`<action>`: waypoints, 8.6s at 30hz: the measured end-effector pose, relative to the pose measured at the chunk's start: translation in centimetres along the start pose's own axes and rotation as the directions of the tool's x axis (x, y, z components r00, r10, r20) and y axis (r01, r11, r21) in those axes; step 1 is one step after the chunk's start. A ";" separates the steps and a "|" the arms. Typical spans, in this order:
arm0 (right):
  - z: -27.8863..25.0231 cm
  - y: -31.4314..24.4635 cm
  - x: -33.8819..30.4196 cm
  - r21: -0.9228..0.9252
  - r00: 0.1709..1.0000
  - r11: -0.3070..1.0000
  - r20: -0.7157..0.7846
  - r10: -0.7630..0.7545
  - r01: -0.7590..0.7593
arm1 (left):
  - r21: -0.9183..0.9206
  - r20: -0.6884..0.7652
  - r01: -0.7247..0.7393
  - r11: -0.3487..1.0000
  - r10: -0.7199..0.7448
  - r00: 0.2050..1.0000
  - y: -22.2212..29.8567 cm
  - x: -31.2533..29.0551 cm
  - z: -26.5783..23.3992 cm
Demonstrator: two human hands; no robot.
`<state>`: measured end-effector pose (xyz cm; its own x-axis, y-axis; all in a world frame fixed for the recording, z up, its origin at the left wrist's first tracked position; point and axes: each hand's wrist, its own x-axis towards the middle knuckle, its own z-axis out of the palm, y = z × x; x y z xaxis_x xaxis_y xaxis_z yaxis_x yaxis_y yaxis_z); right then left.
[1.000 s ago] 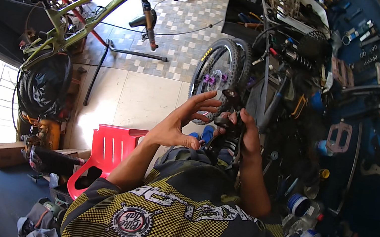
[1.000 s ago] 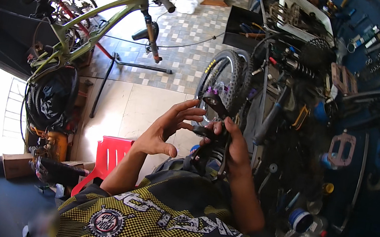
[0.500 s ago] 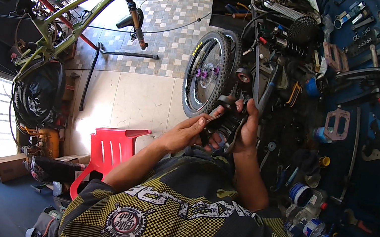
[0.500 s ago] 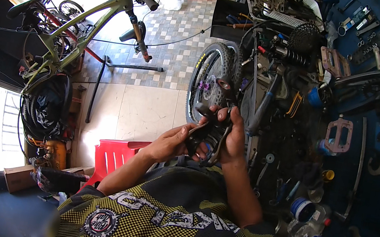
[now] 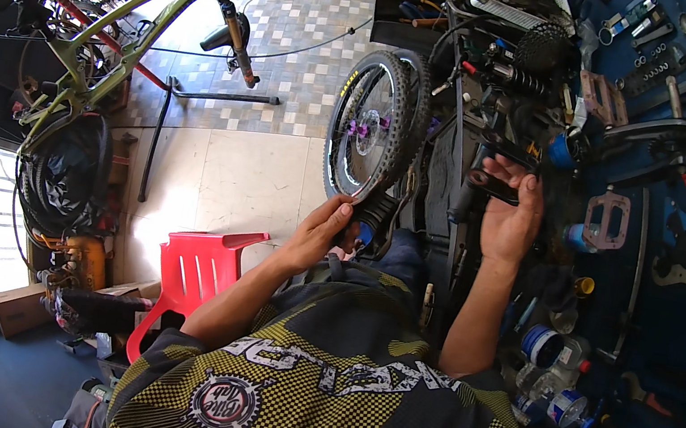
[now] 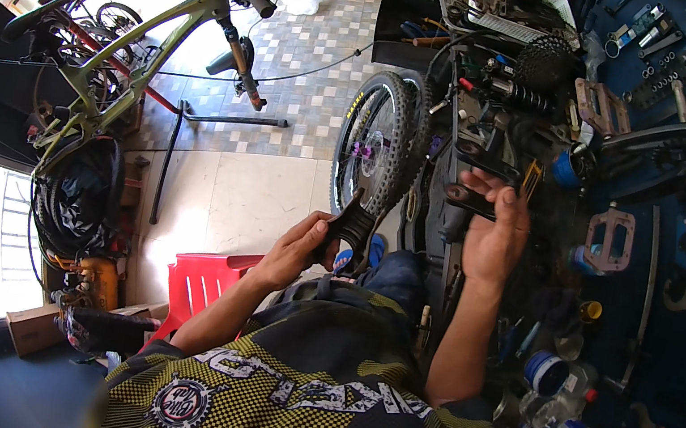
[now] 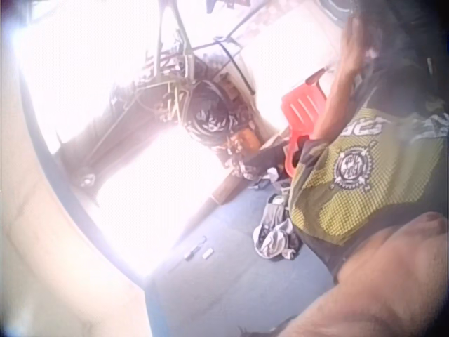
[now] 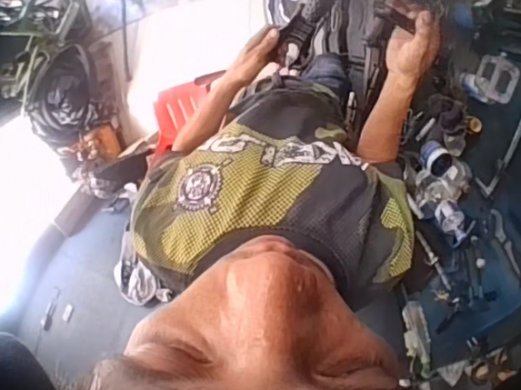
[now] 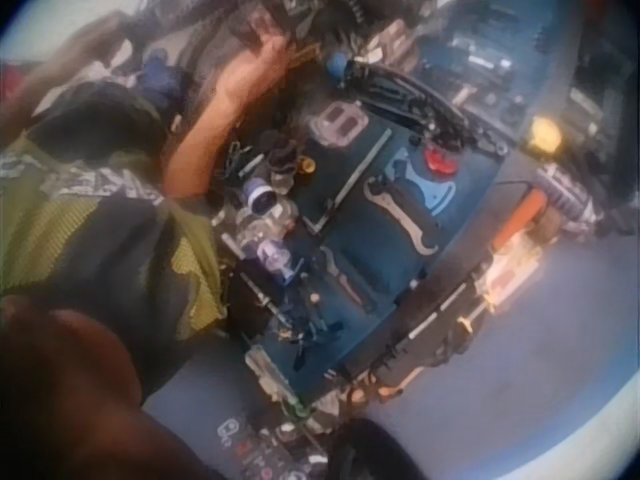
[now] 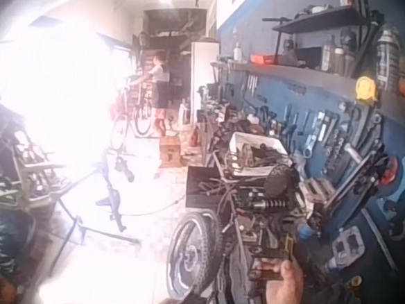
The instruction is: The person removes a bicycle pedal from the crank arm, inspects it, and then reinstalls it. They also handle a small black plastic part, possibly a pedal cover or adapter, and place it on the workbench.
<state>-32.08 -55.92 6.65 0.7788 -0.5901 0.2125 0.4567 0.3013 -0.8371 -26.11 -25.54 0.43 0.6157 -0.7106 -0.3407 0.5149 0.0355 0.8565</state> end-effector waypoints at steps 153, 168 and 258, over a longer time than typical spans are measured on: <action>84.1 70.5 5.8 -0.615 0.336 0.780 0.763 0.552 0.115 | 0.601 -0.745 0.103 0.792 0.510 0.430 29.3 -14.7 -82.0; 88.5 76.4 3.8 -0.638 0.496 0.735 0.727 0.475 0.231 | 0.748 -0.648 0.485 0.454 0.659 0.382 28.3 -27.9 -95.9; 86.9 76.8 6.4 -0.610 0.359 0.792 0.737 0.573 -0.013 | 0.818 -0.568 0.321 0.477 0.761 0.314 26.2 -26.5 -99.3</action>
<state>45.33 28.48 -12.49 0.8582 0.5123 -0.0321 0.0893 -0.2106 -0.9735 30.26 64.04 -6.60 0.9237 0.2028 0.3249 -0.0443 -0.7860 0.6166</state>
